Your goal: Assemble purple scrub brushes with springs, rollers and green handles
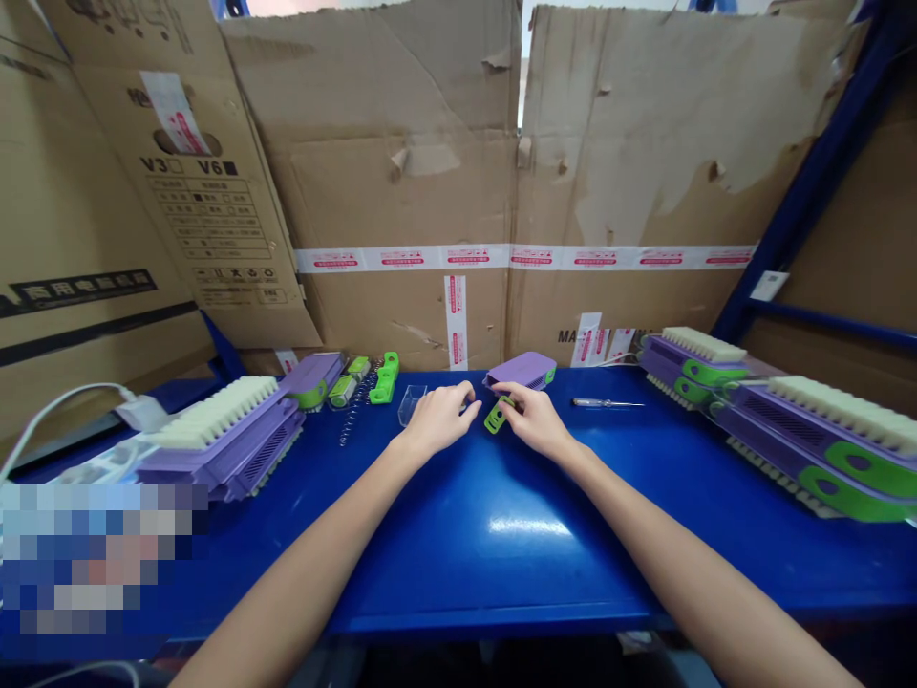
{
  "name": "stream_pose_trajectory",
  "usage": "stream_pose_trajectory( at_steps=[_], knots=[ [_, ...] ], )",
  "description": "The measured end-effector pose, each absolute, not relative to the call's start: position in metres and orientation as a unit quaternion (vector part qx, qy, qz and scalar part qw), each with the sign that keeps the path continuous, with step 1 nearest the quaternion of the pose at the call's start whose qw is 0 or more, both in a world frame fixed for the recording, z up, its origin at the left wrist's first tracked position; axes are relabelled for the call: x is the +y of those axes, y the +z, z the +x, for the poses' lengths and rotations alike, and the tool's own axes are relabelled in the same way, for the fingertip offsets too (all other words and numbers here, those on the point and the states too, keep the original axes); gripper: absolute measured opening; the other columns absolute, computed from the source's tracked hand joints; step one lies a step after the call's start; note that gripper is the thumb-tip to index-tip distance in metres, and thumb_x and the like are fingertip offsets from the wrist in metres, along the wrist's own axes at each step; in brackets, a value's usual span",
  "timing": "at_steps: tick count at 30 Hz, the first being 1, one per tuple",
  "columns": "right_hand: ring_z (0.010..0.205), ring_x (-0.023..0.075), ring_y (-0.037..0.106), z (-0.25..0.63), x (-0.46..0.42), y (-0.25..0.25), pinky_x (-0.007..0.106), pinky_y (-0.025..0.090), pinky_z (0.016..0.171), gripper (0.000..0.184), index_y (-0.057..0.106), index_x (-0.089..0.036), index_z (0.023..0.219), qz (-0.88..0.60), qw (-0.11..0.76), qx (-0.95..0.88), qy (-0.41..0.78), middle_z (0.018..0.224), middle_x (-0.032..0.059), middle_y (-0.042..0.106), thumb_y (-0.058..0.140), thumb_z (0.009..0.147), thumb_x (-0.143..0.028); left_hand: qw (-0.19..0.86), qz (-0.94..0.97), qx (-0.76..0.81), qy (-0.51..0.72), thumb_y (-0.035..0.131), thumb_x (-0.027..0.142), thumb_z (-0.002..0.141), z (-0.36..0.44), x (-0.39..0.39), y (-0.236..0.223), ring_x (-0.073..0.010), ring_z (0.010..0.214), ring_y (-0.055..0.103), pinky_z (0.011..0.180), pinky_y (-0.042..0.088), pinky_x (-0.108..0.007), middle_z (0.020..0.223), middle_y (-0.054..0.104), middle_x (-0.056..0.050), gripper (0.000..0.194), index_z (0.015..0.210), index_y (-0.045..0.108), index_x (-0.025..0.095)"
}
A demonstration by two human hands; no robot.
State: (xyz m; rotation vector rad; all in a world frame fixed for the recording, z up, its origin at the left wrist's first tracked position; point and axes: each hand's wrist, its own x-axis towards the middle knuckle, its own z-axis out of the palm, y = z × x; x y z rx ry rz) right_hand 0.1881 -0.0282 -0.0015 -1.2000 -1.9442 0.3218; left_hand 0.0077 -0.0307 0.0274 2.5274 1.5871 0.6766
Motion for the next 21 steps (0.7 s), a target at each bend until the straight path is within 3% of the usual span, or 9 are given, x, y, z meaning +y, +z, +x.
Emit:
stream_pose_trajectory(
  at_steps=[3, 7, 11, 15, 21],
  knots=[
    [0.072, 0.0168, 0.062, 0.188, -0.029, -0.003, 0.027, 0.046, 0.068, 0.034, 0.061, -0.018, 0.114, -0.519, 0.310, -0.787, 0.122, 0.079, 0.0035, 0.068, 0.050, 0.083, -0.023, -0.070, 0.799, 0.575, 0.162, 0.039, 0.030, 0.090, -0.001, -0.031, 0.040, -0.0250, 0.094, 0.064, 0.077, 0.047, -0.033, 0.097, 0.068, -0.010, 0.024, 0.099, 0.059, 0.020],
    [0.088, 0.0227, 0.064, 0.184, -0.033, -0.005, 0.031, 0.046, 0.073, 0.037, 0.057, -0.021, 0.121, -0.565, 0.209, -0.795, 0.072, 0.091, 0.0080, 0.069, 0.048, 0.087, -0.033, -0.145, 0.679, 0.711, 0.116, 0.036, 0.024, 0.087, -0.040, -0.025, 0.059, -0.0323, 0.091, 0.065, 0.074, 0.049, -0.040, 0.096, 0.067, -0.020, 0.032, 0.104, 0.061, 0.013],
    [0.093, 0.0269, 0.064, 0.184, -0.035, -0.004, 0.034, 0.045, 0.074, 0.041, 0.053, -0.022, 0.126, -0.579, 0.168, -0.797, 0.040, 0.098, 0.0117, 0.068, 0.046, 0.088, -0.036, -0.099, 0.590, 0.801, 0.023, 0.052, 0.023, 0.075, -0.085, -0.018, 0.066, -0.0332, 0.100, 0.063, 0.076, 0.050, -0.038, 0.111, 0.064, -0.022, 0.033, 0.104, 0.063, 0.013],
    [0.095, 0.0269, 0.064, 0.184, -0.036, -0.003, 0.034, 0.045, 0.075, 0.041, 0.052, -0.022, 0.126, -0.576, 0.169, -0.799, 0.038, 0.101, 0.0116, 0.068, 0.044, 0.089, -0.036, -0.029, 0.579, 0.814, -0.031, 0.066, 0.019, 0.057, -0.105, -0.011, 0.062, -0.0325, 0.100, 0.063, 0.074, 0.051, -0.035, 0.110, 0.065, -0.018, 0.044, 0.102, 0.064, 0.018],
    [0.094, 0.0255, 0.064, 0.184, -0.038, -0.002, 0.033, 0.045, 0.074, 0.039, 0.054, -0.023, 0.125, -0.569, 0.172, -0.804, 0.034, 0.101, 0.0106, 0.069, 0.045, 0.089, -0.036, -0.059, 0.571, 0.818, 0.026, 0.061, 0.019, 0.060, -0.107, -0.014, 0.070, -0.0335, 0.098, 0.064, 0.074, 0.051, -0.038, 0.108, 0.066, -0.017, 0.032, 0.092, 0.065, 0.020]
  ],
)
